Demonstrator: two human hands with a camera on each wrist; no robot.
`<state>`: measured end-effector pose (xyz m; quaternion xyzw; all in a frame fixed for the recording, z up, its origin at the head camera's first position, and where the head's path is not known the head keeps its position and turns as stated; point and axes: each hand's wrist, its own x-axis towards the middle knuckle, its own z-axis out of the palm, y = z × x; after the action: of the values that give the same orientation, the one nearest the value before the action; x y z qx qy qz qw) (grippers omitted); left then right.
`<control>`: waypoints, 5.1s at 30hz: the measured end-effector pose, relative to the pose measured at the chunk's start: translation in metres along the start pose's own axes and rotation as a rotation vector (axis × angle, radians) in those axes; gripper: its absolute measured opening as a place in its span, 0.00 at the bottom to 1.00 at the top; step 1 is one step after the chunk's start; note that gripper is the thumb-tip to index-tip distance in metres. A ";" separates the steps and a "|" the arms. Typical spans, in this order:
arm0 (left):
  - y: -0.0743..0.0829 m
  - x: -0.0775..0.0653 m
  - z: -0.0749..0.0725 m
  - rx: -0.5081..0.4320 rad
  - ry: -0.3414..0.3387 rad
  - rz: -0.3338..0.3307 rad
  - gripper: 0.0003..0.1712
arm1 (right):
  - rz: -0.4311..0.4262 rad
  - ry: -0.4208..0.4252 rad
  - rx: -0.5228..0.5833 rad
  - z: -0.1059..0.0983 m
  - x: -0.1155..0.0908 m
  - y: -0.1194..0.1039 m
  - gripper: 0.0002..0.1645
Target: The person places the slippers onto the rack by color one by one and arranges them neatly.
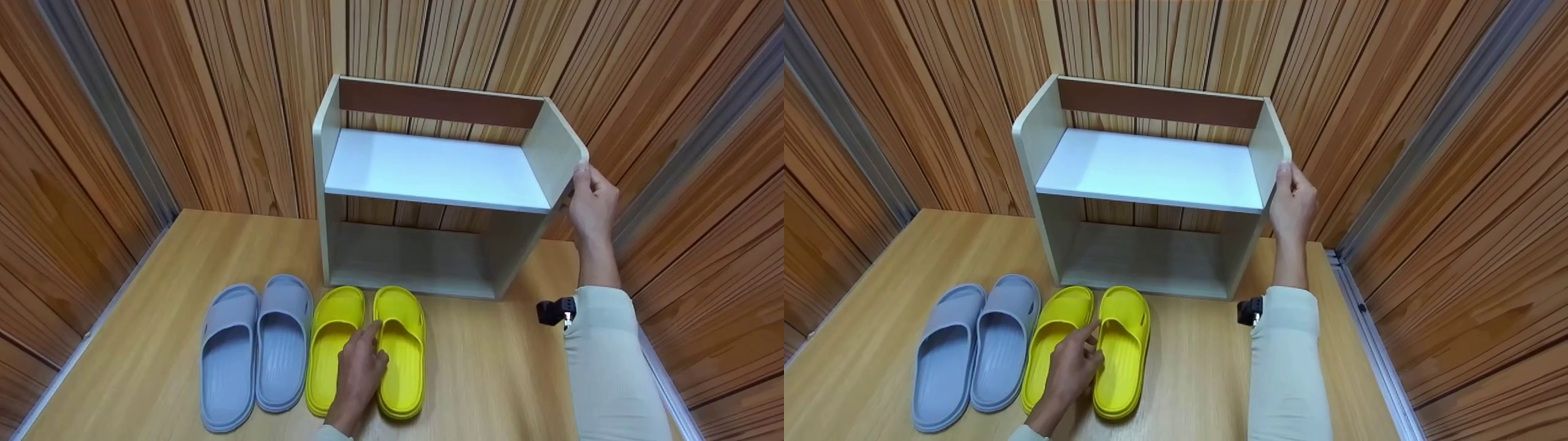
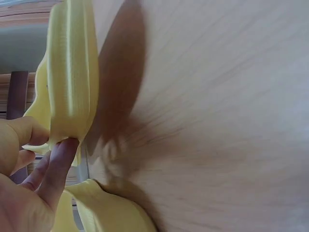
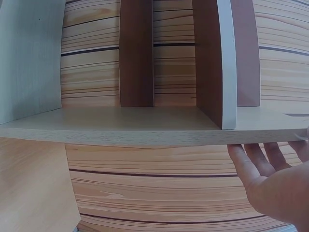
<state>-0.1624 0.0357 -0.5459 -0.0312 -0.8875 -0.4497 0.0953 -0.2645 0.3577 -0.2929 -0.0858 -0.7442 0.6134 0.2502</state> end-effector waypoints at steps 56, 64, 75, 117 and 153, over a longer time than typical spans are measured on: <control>0.078 0.010 -0.073 -0.094 0.181 0.207 0.31 | 0.099 -0.066 0.016 -0.017 0.007 -0.010 0.35; 0.085 0.017 -0.089 -0.113 0.194 0.278 0.32 | 0.077 -0.052 0.003 -0.017 0.008 -0.008 0.34; 0.108 0.043 -0.106 -0.160 0.192 0.410 0.32 | -0.042 -0.028 -0.094 -0.007 0.008 -0.003 0.32; 0.186 0.127 -0.090 -0.093 0.095 0.487 0.29 | -0.120 0.012 -0.151 -0.007 0.009 0.007 0.30; 0.256 0.193 -0.034 -0.007 -0.074 0.431 0.31 | -0.180 0.109 -0.311 -0.007 0.003 0.009 0.30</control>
<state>-0.3107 0.1544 -0.2847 -0.2371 -0.8615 -0.4208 0.1565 -0.2652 0.3670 -0.3001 -0.0894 -0.8201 0.4604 0.3278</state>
